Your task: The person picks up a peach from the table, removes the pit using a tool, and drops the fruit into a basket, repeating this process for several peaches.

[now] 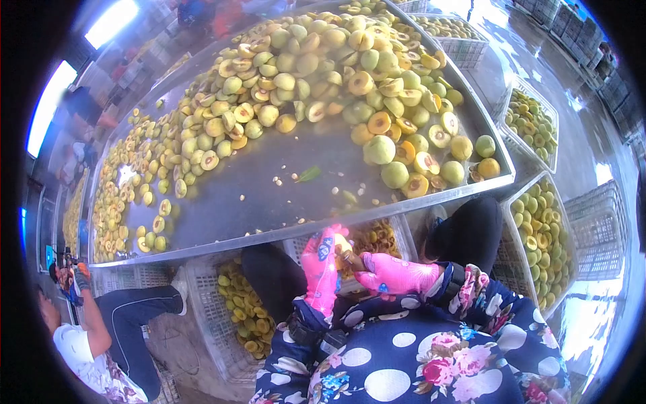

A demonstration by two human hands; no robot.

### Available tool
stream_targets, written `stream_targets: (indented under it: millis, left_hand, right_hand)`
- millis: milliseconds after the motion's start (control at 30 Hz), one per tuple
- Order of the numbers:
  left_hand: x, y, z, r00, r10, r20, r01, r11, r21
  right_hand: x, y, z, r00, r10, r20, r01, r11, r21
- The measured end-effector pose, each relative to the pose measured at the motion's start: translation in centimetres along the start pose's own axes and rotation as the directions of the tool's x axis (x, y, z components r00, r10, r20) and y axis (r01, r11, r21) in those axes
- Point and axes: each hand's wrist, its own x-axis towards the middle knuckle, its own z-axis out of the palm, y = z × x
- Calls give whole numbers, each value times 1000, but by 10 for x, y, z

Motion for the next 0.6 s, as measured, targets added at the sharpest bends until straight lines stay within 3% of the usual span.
stream_targets:
  millis: [67, 167, 267, 367, 467, 600]
  left_hand:
    - [0, -1, -1, 999, -30, 14, 30, 1000, 0]
    - [-1, 2, -2, 998, -49, 35, 49, 999, -2]
    - [1, 3, -4, 998, -39, 58, 41, 999, -19]
    - [3, -2, -10, 994, -68, 81, 67, 998, 17]
    - [4, -5, -15, 984, -132, 118, 122, 988, 90]
    - [2, -1, -13, 980, -137, 147, 135, 991, 23]
  right_hand:
    - [0, -2, -3, 998, 44, -52, -51, 987, -152]
    - [3, 0, -7, 992, 80, 93, -87, 994, 66]
    - [10, 6, -8, 983, 89, 161, -113, 984, 140]
    - [1, -3, -2, 998, 60, 37, -59, 997, -45]
    - [3, -1, -2, 992, 117, 42, -115, 992, -57]
    - [2, 3, -10, 970, 84, 230, -143, 957, 252]
